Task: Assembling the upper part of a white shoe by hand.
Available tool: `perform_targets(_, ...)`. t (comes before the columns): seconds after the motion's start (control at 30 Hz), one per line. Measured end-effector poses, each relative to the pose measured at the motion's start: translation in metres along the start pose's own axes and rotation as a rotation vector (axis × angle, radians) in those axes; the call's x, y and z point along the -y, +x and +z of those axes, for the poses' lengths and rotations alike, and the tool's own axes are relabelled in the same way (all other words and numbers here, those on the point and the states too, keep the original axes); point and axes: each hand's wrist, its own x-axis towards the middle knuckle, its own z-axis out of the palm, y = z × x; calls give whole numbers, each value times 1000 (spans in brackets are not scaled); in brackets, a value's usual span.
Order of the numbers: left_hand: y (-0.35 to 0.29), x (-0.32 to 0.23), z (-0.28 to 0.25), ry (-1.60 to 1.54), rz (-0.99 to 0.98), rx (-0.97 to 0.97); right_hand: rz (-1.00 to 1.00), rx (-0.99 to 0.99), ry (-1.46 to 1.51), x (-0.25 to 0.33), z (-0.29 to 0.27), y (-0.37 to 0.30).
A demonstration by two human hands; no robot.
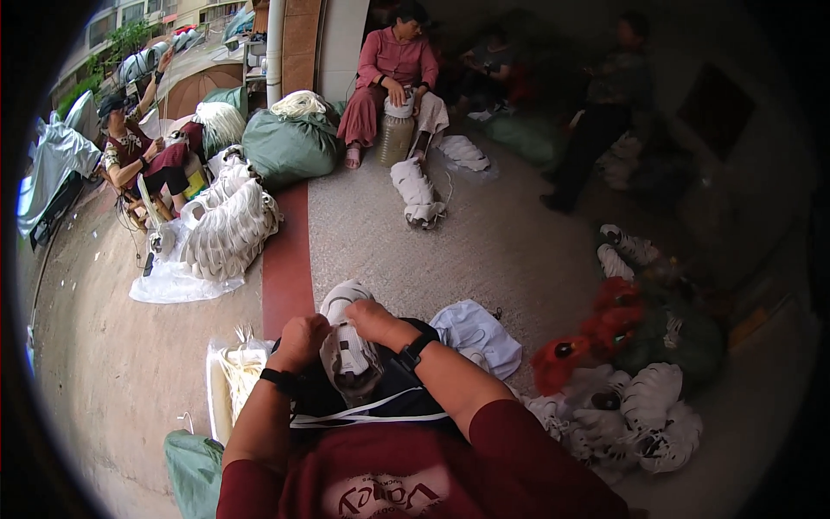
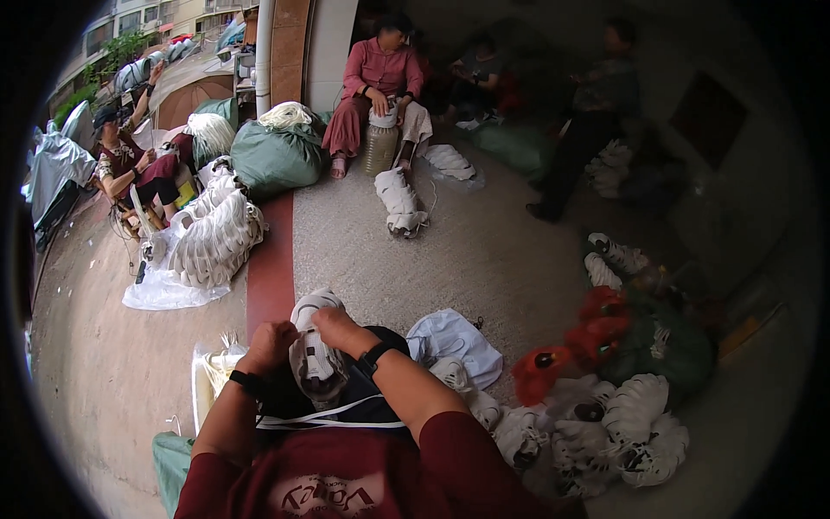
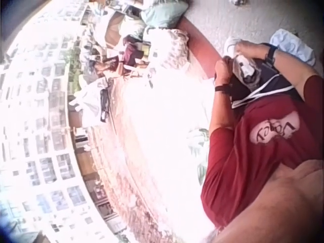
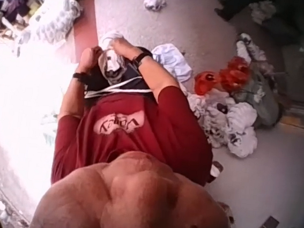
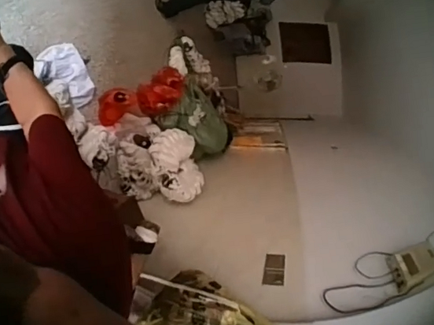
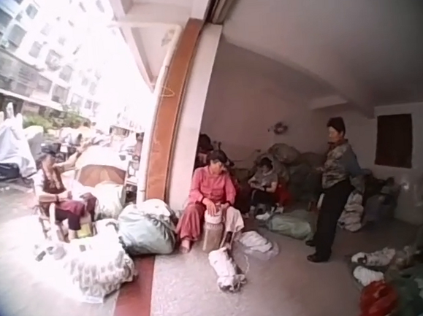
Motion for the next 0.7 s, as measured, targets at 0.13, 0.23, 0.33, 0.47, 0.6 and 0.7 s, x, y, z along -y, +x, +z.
perform_targets(0.13,-24,24,-40,-231,-163,6,100,-75,-88,-3,-37,-26)
perform_targets(0.23,-55,53,-75,-285,-231,42,296,-118,-232,-59,-70,-76)
perform_targets(0.33,-93,73,-105,-351,-309,-3,631,-228,-466,-128,-124,-155)
perform_targets(0.47,-136,87,-137,-423,-413,-92,1221,-337,-699,-148,-225,-282)
perform_targets(0.6,-164,86,-165,-429,-526,-124,1244,-899,-837,-171,-280,-423)
perform_targets(0.7,-188,98,-182,-411,-563,-179,1517,-706,-631,-130,-308,-458)
